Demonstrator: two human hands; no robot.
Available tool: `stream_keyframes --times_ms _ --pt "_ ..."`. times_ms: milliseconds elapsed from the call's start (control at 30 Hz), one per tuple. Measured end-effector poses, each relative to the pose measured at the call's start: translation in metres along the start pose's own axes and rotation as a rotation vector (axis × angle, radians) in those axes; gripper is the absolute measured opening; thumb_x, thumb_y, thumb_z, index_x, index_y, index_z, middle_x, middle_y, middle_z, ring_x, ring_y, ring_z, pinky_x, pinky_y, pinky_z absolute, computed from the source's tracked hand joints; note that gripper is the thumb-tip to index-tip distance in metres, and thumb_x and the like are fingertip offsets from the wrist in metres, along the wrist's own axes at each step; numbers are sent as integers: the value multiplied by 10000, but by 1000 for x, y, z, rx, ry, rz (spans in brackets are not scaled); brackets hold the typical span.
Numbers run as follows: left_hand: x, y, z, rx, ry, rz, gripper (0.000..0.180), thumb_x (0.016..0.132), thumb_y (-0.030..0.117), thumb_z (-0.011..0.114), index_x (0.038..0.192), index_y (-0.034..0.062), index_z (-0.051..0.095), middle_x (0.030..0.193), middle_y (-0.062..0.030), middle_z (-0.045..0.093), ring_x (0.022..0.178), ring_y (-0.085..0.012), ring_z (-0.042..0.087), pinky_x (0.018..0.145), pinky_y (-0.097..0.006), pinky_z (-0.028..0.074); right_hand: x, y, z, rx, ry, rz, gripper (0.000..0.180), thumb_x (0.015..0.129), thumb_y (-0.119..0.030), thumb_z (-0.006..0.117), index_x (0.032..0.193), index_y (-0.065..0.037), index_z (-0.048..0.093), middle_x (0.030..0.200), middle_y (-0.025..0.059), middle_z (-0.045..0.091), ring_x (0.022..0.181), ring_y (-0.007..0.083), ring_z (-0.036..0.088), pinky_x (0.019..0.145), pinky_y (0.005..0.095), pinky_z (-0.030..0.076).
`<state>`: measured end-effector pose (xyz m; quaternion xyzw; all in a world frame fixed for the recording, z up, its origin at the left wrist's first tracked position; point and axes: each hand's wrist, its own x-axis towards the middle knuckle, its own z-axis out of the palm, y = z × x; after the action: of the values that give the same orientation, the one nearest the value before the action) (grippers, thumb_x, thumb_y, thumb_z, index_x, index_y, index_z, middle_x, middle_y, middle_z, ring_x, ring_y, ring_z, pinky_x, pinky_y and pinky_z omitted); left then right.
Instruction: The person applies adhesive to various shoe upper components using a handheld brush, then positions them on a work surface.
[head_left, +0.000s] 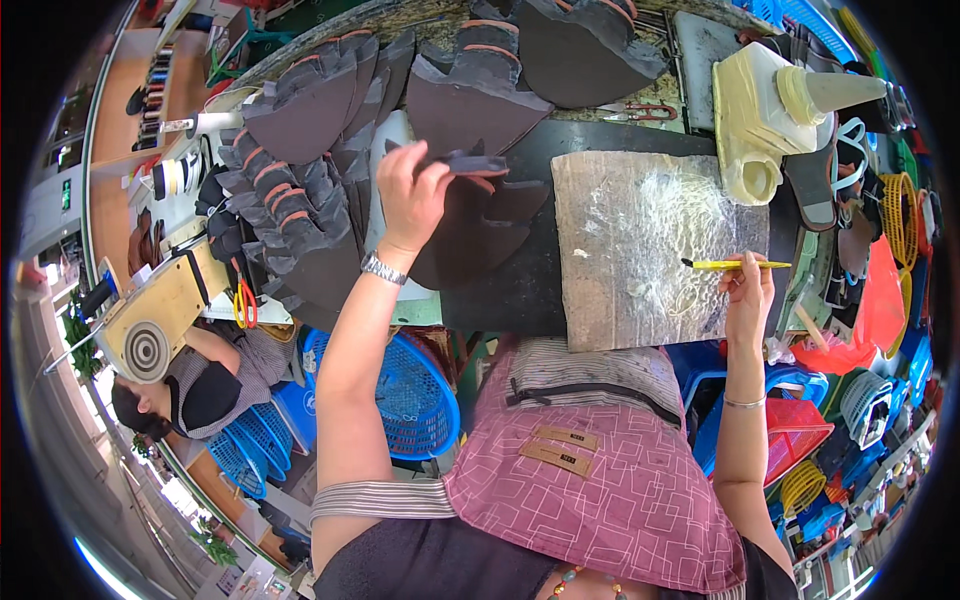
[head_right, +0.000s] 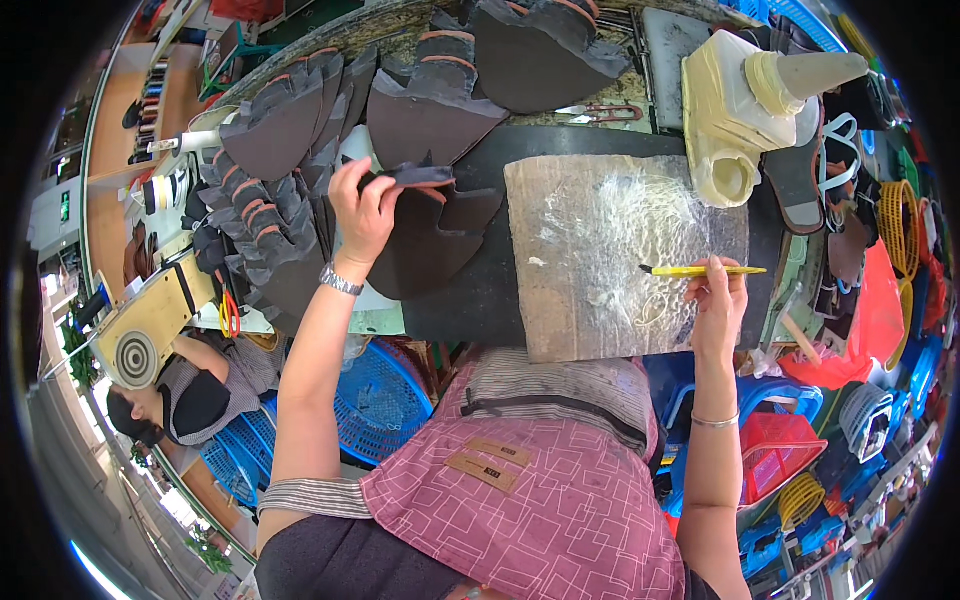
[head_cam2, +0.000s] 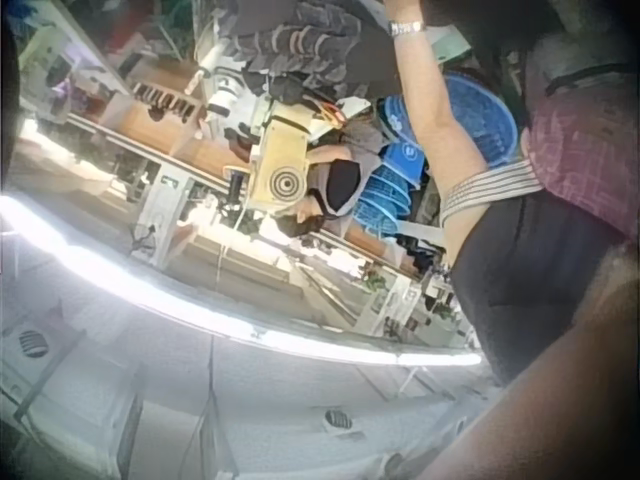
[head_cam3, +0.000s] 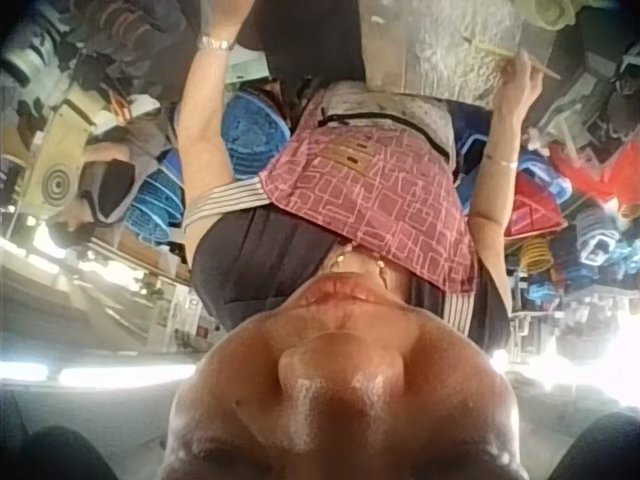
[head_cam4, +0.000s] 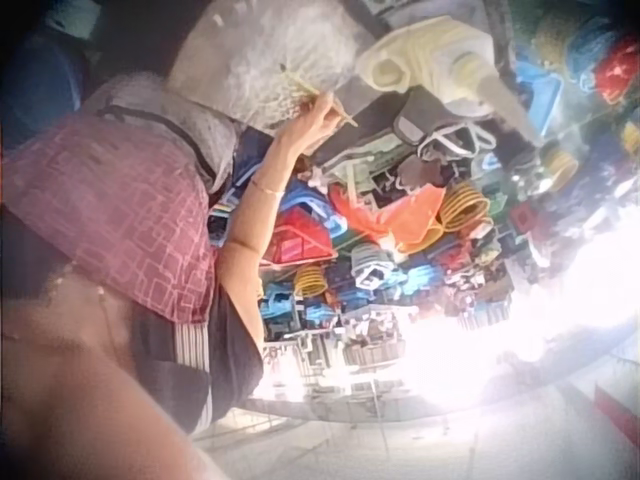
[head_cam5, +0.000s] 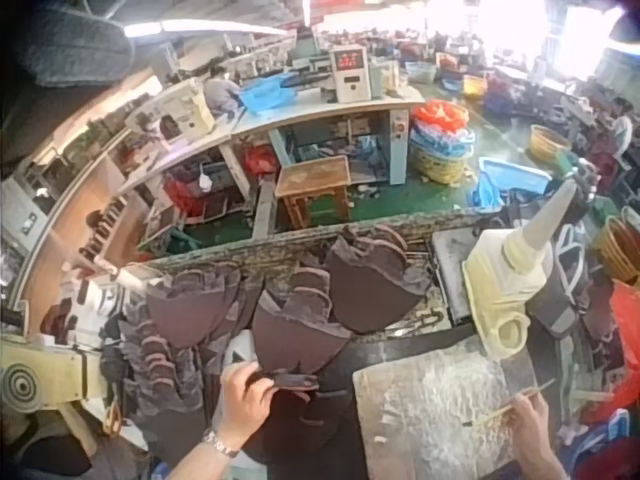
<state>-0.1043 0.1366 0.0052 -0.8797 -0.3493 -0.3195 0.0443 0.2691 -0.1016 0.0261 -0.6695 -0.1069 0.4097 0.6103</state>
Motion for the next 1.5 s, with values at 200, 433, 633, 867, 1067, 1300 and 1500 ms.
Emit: stream_keyframes --times_ms 200,433,633,867,1067,1300,1500 --pt "-17 -9 -5 -80 -33 155 266 665 5 670 885 94 549 910 -66 551 866 -252 557 742 -375 443 -2 -3 35 38 -171 -37 166 875 -190 539 959 -47 526 816 44 553 685 102 503 611 243 423" --pt "-6 -18 2 -155 -71 198 251 666 -17 640 874 62 523 931 -79 573 875 -273 569 756 -385 457 33 -13 239 -1041 -693 -93 483 794 -485 571 982 -46 649 930 158 660 874 308 634 751 371 486" --pt "-12 -19 -13 -202 -103 218 243 672 -12 641 863 70 516 1017 -81 569 972 -276 548 804 -395 446 59 18 324 -1442 -661 -436 267 760 -228 576 931 -54 683 911 158 676 879 300 656 736 383 514" --pt "-12 -14 -11 -656 -101 -45 176 776 -5 624 873 49 488 879 -111 622 866 -318 609 770 -408 483 61 26 326 -1555 -637 -571 224 752 -179 568 897 -54 686 881 160 676 842 291 664 708 380 518" --pt "-10 -17 -7 -481 -92 -254 118 862 93 587 959 55 531 855 -115 644 734 -297 645 585 -354 513 62 20 323 -1575 -575 -668 206 758 -195 585 887 -48 648 788 150 669 788 303 663 666 400 514" --pt "-17 -25 29 -280 -165 -400 184 841 151 611 984 61 538 897 -106 613 805 -311 600 675 -392 479 62 16 342 -1400 -886 -1010 313 761 -315 650 956 -80 583 761 104 661 792 284 649 671 399 501" --pt "-31 -27 50 -132 -83 -359 336 850 247 619 1106 54 522 910 -102 557 814 -269 542 686 -376 402 90 13 373 -1600 -764 -1298 100 745 -177 608 783 -109 671 736 68 673 722 242 666 611 364 509"
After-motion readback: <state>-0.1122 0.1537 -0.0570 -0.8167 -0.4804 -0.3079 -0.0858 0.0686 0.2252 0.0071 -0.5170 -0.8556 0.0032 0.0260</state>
